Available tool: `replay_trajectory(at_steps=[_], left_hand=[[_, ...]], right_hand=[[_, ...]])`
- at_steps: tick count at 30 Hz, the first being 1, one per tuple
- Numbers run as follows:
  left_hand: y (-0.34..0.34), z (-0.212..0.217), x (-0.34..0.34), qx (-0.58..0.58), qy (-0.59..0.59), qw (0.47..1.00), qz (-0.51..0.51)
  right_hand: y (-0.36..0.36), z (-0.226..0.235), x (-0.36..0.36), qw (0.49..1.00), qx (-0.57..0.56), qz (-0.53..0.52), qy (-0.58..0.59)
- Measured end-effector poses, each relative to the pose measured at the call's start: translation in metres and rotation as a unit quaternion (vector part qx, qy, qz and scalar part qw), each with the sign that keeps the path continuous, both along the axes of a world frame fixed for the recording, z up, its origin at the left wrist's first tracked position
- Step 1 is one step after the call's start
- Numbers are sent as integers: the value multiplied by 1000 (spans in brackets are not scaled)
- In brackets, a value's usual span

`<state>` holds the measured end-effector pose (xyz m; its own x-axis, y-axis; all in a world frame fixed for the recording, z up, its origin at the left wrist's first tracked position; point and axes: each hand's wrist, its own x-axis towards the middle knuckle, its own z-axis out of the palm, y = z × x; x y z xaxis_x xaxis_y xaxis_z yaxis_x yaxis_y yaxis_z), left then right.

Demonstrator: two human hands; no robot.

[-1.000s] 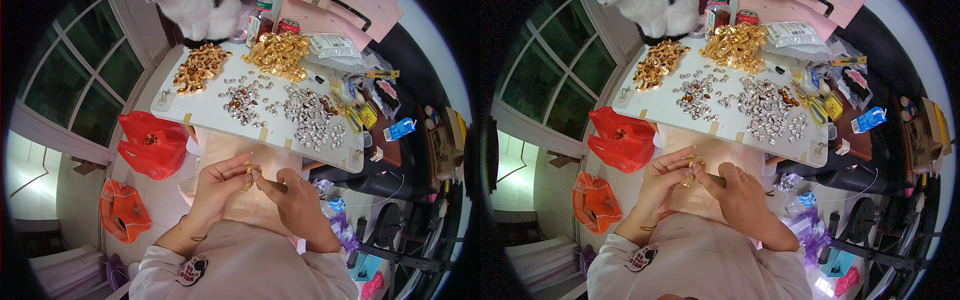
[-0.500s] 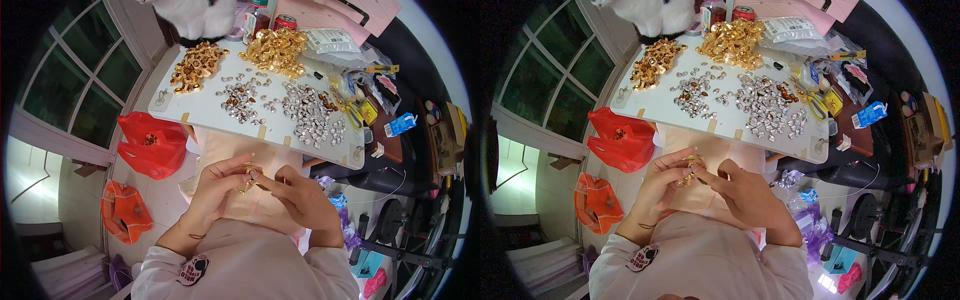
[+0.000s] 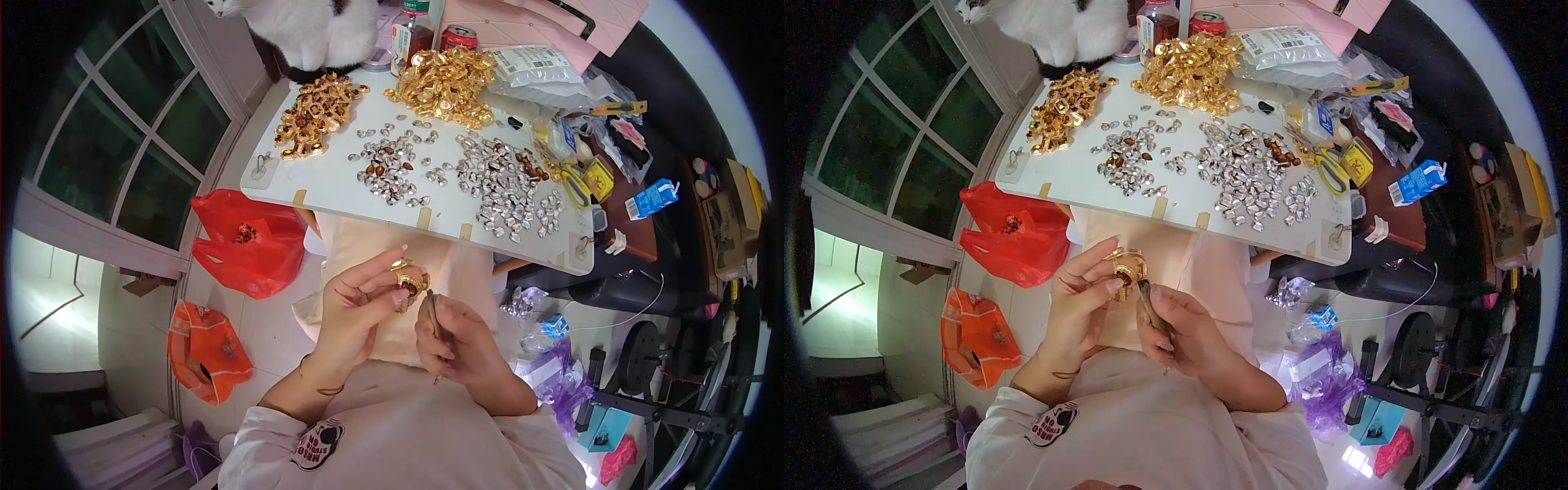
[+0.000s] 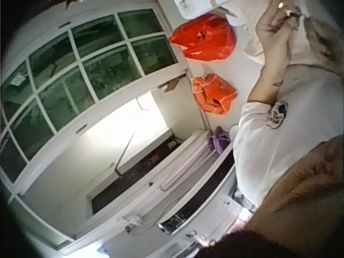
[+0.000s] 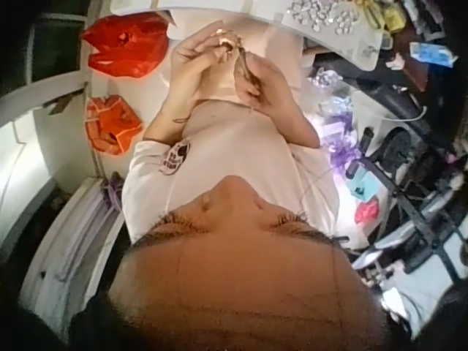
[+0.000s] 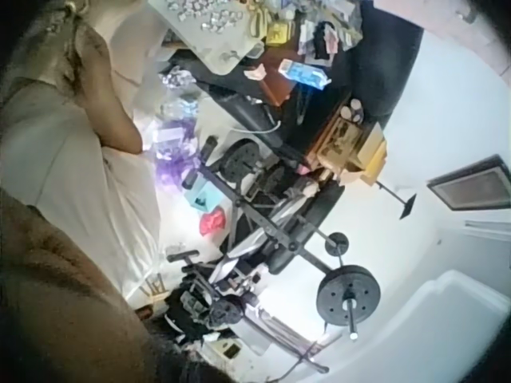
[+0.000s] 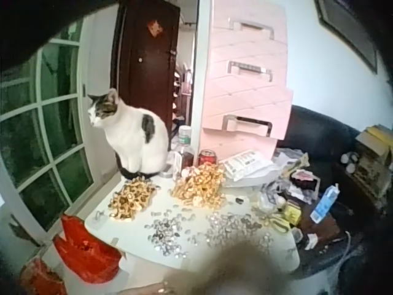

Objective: Assembling small gold-colored decorative components by hand.

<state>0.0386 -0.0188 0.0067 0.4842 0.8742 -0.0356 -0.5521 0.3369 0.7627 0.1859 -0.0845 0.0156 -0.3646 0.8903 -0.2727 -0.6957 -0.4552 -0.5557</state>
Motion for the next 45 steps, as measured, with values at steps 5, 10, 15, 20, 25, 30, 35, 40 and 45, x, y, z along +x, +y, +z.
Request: replay_trajectory(at_steps=[5, 10, 15, 20, 25, 30, 35, 40, 45], left_hand=[[-4, -4, 2, 92, 14, 996, 14], [-5, -5, 2, 155, 18, 987, 28], [-9, -4, 0, 195, 46, 979, 31], [-10, 0, 0, 214, 56, 975, 32], [-12, 4, -3, 290, 140, 944, 75], [-11, 6, -3, 369, 195, 904, 94], [-11, 9, -3, 393, 199, 893, 97], [-11, 12, -2, 390, 226, 887, 104], [-12, 18, -1, 431, 269, 850, 141]], right_hand=[[0, -5, -1, 994, -16, 35, 102], [-2, 0, -3, 1000, -7, -1, 21], [-12, -9, -5, 903, 205, -140, -350], [-13, -13, -4, 826, 255, -177, -470], [-15, 9, 5, 909, 184, -113, -357], [-13, 15, 6, 906, 161, -90, -381], [-11, 11, 7, 905, 168, -83, -383], [-12, 13, 14, 850, 192, -85, -483], [-12, 20, 10, 622, 361, -156, -677]])
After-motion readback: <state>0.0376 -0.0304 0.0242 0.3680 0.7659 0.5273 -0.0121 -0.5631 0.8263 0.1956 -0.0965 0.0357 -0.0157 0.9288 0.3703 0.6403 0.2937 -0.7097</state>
